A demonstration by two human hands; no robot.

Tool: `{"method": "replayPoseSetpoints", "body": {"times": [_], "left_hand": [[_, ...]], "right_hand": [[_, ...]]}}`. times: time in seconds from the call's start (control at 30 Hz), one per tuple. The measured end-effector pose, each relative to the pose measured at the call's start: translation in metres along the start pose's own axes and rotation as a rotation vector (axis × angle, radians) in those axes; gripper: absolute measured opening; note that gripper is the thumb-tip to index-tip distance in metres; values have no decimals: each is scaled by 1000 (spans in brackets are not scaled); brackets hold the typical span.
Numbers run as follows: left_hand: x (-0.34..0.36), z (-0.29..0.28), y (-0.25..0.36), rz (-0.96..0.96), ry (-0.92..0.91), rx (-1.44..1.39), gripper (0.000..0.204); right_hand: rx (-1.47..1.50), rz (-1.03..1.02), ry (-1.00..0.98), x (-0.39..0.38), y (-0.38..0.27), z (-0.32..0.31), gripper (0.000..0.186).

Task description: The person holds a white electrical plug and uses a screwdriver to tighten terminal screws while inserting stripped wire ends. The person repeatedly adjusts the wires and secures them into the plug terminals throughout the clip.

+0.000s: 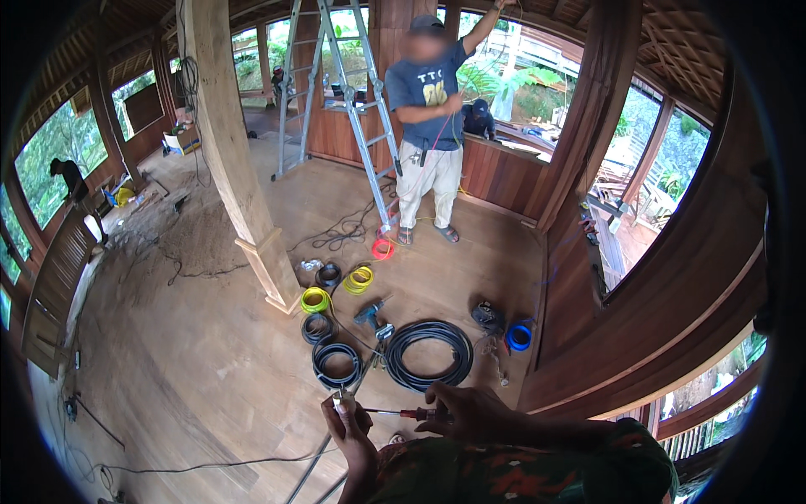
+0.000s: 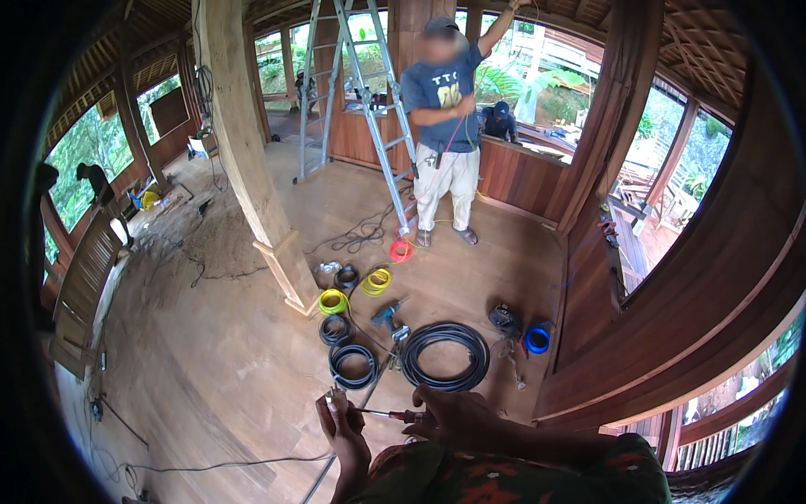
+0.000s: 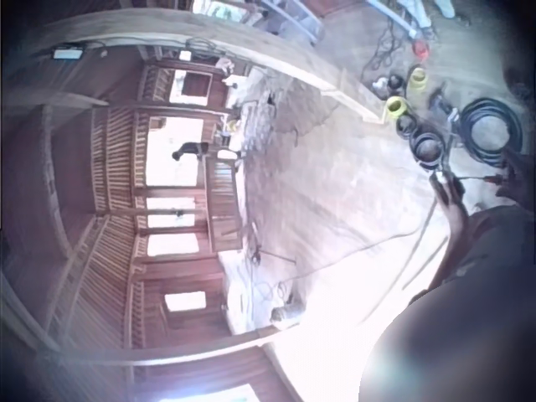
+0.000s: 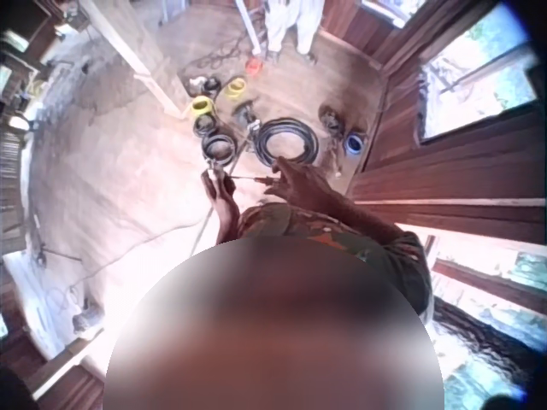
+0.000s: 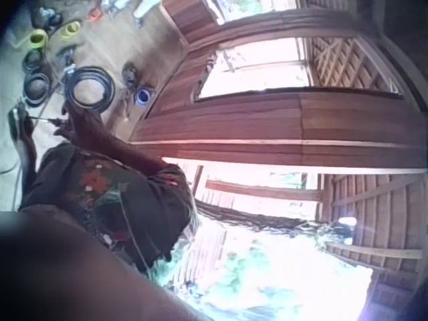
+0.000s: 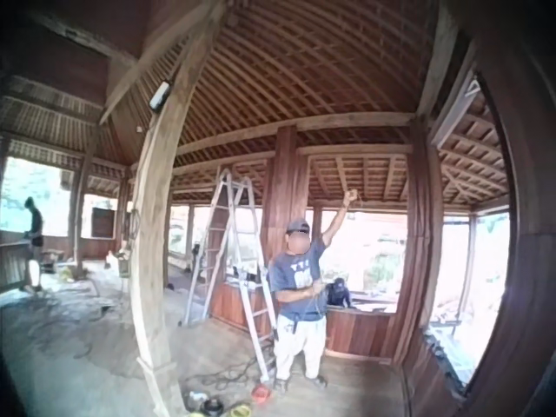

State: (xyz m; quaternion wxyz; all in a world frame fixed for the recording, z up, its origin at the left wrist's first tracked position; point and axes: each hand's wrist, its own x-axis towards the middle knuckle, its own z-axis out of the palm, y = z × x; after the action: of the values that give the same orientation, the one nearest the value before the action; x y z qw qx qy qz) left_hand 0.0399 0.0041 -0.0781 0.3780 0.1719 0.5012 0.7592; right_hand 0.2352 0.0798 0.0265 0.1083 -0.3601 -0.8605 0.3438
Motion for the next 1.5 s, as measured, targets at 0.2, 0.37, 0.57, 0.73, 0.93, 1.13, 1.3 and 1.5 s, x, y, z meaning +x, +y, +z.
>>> {"method": "replayPoseSetpoints", "body": {"times": [0.2,0.37,0.57,0.73,0.93,1.13,1.3,1.5], "left_hand": [[3,-2,-4,24,-25,-14,27],[7,-5,-2,29,-10,-8,29],[11,-2,2,-30,48,-131,24],[20,-9,-5,-135,28,-420,28],[20,-5,-1,-276,32,-541,38],[18,2,12,-280,-61,-680,39],[9,3,15,-320,-25,-702,38],[-18,10,8,-343,-33,-709,42]], "right_hand": [[-230,127,-116,6,2,-1,35],[-90,-57,101,4,5,3,26],[-201,-101,-26,13,5,5,30],[-17,-330,370,15,-3,1,39],[418,-489,486,34,-19,6,49],[653,-385,461,38,-36,3,55],[743,-557,328,57,-49,1,55],[674,-678,337,55,-56,-12,57]]}}
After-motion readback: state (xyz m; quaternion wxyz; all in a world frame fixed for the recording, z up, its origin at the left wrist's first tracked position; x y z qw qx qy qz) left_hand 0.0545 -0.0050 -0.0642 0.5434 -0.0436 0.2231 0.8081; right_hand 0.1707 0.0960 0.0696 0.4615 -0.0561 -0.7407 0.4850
